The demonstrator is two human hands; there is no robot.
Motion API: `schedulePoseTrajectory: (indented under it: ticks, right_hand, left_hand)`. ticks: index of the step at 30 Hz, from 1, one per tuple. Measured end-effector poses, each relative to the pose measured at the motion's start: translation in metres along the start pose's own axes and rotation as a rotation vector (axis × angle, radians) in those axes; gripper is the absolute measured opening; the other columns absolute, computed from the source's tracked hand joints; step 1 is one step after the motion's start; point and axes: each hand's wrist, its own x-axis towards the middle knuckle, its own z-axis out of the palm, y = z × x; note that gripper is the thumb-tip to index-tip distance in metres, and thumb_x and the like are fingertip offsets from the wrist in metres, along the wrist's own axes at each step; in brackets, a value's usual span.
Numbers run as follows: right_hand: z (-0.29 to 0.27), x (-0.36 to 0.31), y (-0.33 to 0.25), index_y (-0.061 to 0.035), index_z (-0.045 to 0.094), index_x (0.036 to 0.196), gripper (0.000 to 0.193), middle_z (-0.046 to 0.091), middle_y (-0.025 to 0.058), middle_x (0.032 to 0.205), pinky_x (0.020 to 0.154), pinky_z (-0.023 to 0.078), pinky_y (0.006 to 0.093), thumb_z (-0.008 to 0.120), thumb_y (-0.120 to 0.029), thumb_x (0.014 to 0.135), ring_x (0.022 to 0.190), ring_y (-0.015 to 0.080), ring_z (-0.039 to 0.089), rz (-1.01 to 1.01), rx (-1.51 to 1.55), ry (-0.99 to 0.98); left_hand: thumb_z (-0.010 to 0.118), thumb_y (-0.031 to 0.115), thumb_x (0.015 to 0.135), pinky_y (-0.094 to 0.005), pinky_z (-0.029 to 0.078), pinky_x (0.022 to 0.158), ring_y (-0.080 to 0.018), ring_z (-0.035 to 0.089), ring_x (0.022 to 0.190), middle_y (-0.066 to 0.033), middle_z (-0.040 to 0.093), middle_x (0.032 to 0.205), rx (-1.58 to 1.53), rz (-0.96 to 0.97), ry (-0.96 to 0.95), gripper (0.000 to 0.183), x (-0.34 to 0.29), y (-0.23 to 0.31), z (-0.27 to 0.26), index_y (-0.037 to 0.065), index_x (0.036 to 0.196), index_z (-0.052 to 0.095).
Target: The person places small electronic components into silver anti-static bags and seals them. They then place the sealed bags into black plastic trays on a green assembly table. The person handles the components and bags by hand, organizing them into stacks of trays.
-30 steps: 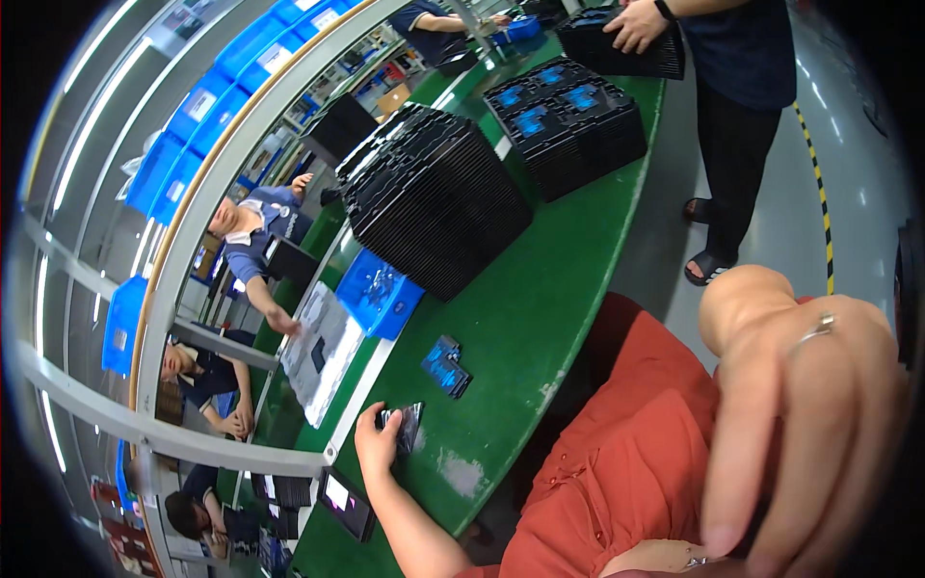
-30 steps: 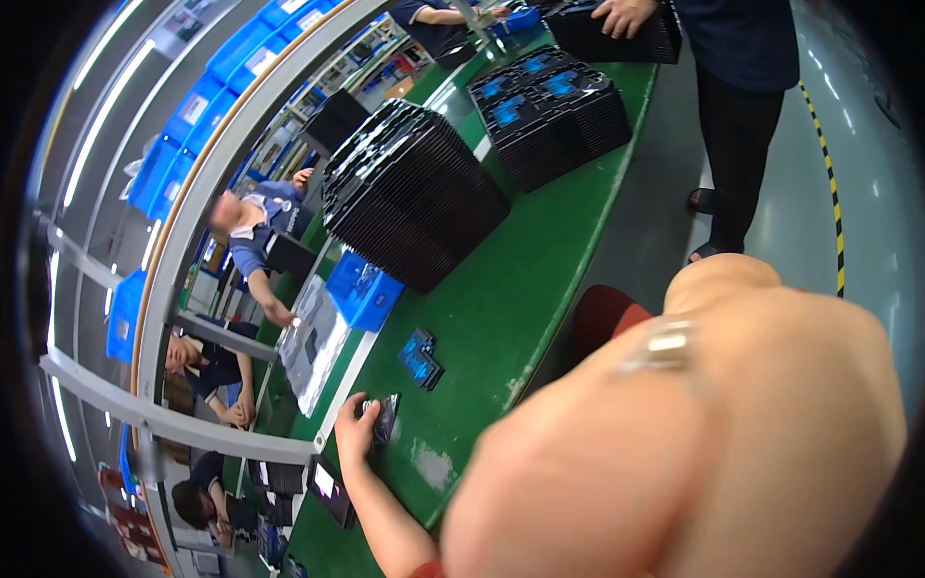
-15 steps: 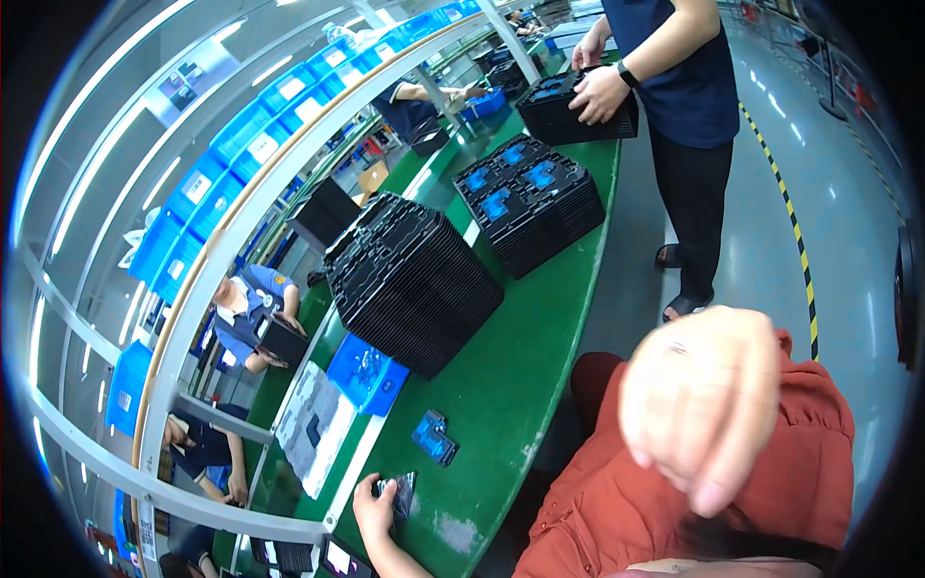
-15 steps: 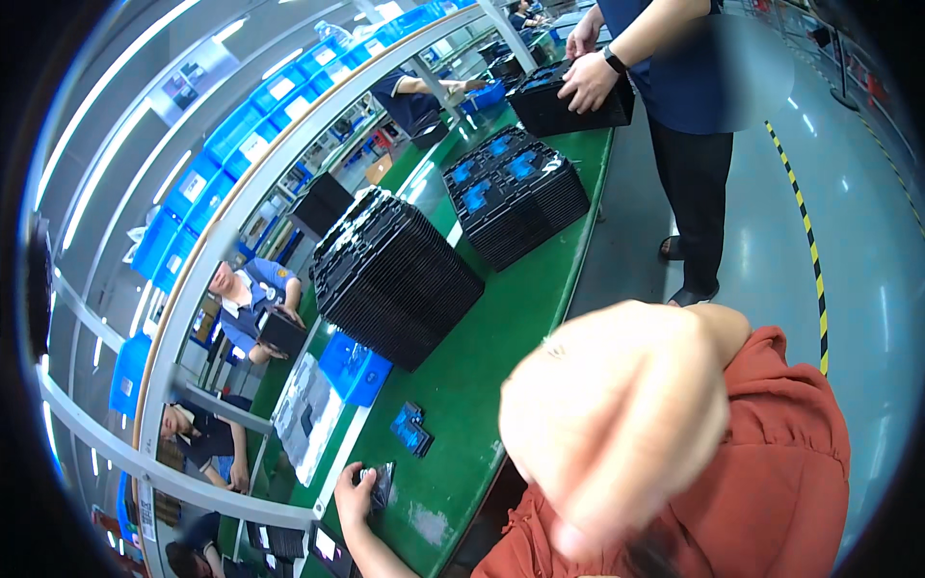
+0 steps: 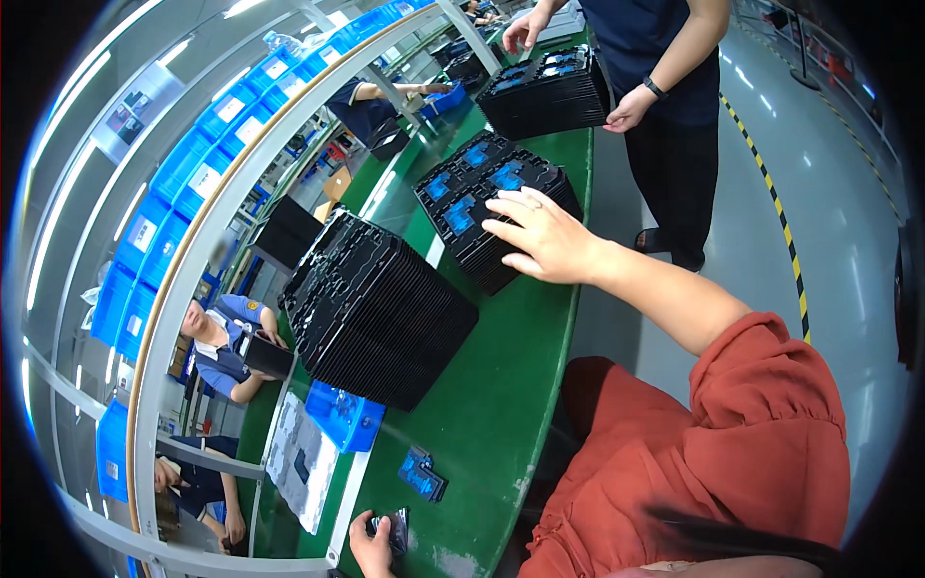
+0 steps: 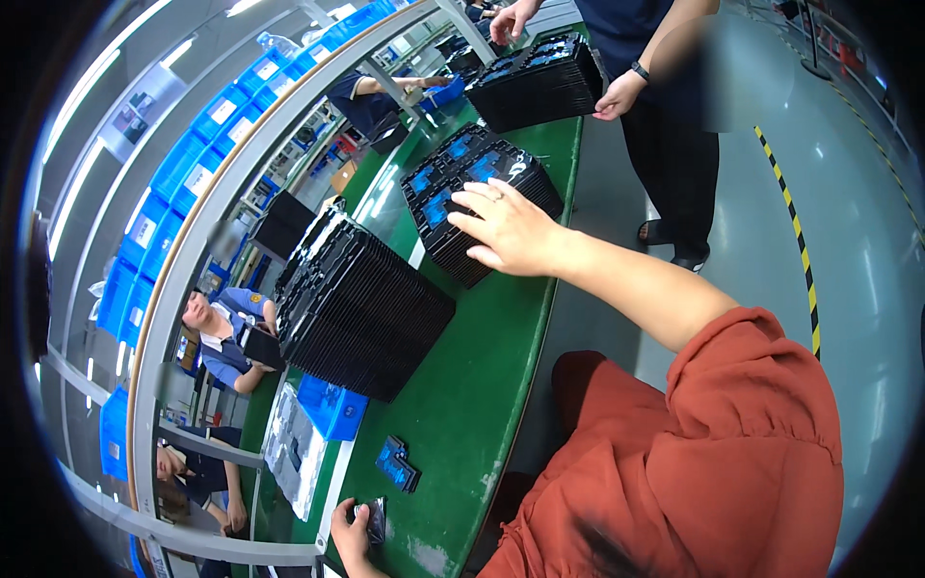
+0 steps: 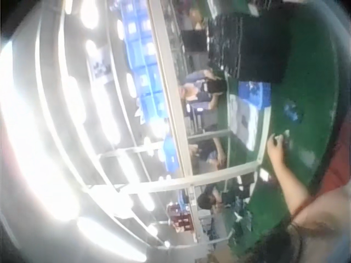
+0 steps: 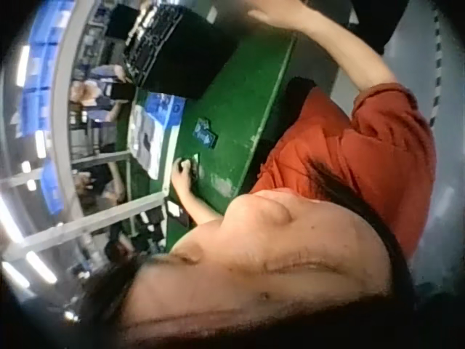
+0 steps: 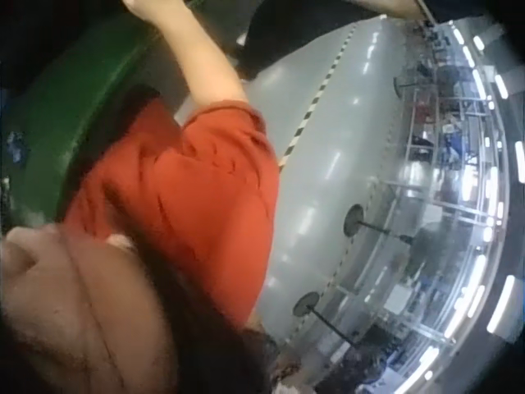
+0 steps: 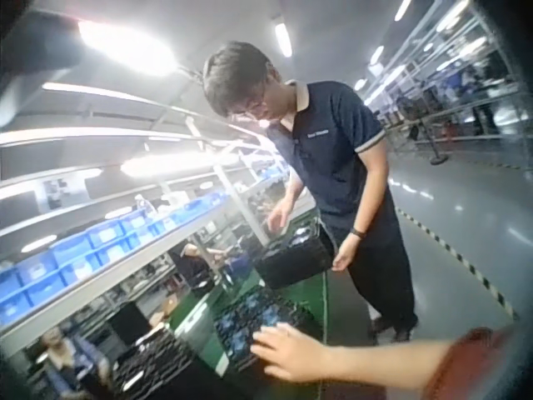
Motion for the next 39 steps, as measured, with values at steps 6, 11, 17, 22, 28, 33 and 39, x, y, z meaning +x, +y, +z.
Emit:
schedulePoseTrajectory:
  ticks: [6,11,17,22,28,33,39]
  right_hand:
    - [0.04,-0.013,0.039,-0.0079,0.05,0.126,0.055,0.05,0.0111,0.126,0.107,0.028,0.0432,0.063,-0.038,0.083,0.123,0.0282,0.044,0.06,-0.16,-0.061]
    - [0.042,-0.01,0.041,-0.0088,0.049,0.123,0.053,0.051,0.0074,0.117,0.105,0.03,0.042,0.064,-0.037,0.081,0.117,0.0243,0.046,0.043,-0.183,-0.014]
    - [0.042,-0.01,0.038,-0.0076,0.049,0.123,0.056,0.051,0.0081,0.117,0.106,0.03,0.0421,0.065,-0.039,0.08,0.117,0.0248,0.046,0.054,-0.181,-0.012]
    - [0.042,-0.011,0.038,-0.0065,0.049,0.124,0.058,0.051,0.0091,0.119,0.106,0.029,0.0423,0.065,-0.041,0.079,0.118,0.0257,0.046,0.051,-0.182,-0.002]
    - [0.035,-0.008,0.046,-0.0043,0.053,0.121,0.055,0.053,0.0109,0.118,0.103,0.033,0.0421,0.064,-0.04,0.081,0.117,0.0272,0.048,0.014,-0.087,-0.024]
    - [0.016,0.016,0.091,-0.0014,0.062,0.103,0.036,0.061,0.0156,0.104,0.089,0.044,0.0416,0.062,-0.033,0.084,0.1,0.034,0.056,0.128,0.178,0.169]
    - [0.02,0.023,0.217,-0.0012,0.062,0.105,0.031,0.06,0.0149,0.11,0.093,0.044,0.0416,0.055,-0.025,0.086,0.104,0.0307,0.057,0.433,-0.105,0.121]
  left_hand:
    - [0.067,0.03,0.083,-0.0364,0.044,0.09,-0.0305,0.058,0.101,-0.0196,0.062,0.111,0.005,-0.012,-0.096,0.045,0.003,-0.004,-0.001,0.001,0.117,0.059]
    - [0.067,0.029,0.083,-0.0361,0.044,0.091,-0.0305,0.057,0.103,-0.0191,0.062,0.113,0.027,-0.009,-0.108,0.046,0.005,-0.006,0.0,0.0,0.117,0.059]
    - [0.067,0.031,0.083,-0.0373,0.042,0.093,-0.0313,0.056,0.106,-0.0196,0.061,0.115,0.016,-0.054,-0.113,0.048,0.002,0.0,-0.002,0.0,0.119,0.058]
    - [0.066,0.032,0.083,-0.0375,0.042,0.094,-0.0318,0.056,0.106,-0.02,0.061,0.116,0.014,-0.055,-0.126,0.049,0.003,0.001,-0.002,0.001,0.119,0.058]
    - [0.066,0.032,0.084,-0.0367,0.042,0.094,-0.0305,0.056,0.106,-0.0195,0.061,0.116,0.031,-0.077,-0.132,0.048,0.004,-0.001,-0.002,0.001,0.119,0.058]
    - [0.067,0.024,0.085,-0.0319,0.044,0.087,-0.0234,0.057,0.094,-0.0161,0.064,0.107,-0.006,-0.037,-0.105,0.043,0.002,-0.016,0.001,-0.001,0.118,0.058]
    - [0.066,0.024,0.087,-0.0291,0.047,0.074,-0.0186,0.054,0.083,-0.0096,0.062,0.098,-0.142,-0.165,-0.157,0.044,0.008,-0.086,0.012,0.0,0.123,0.054]
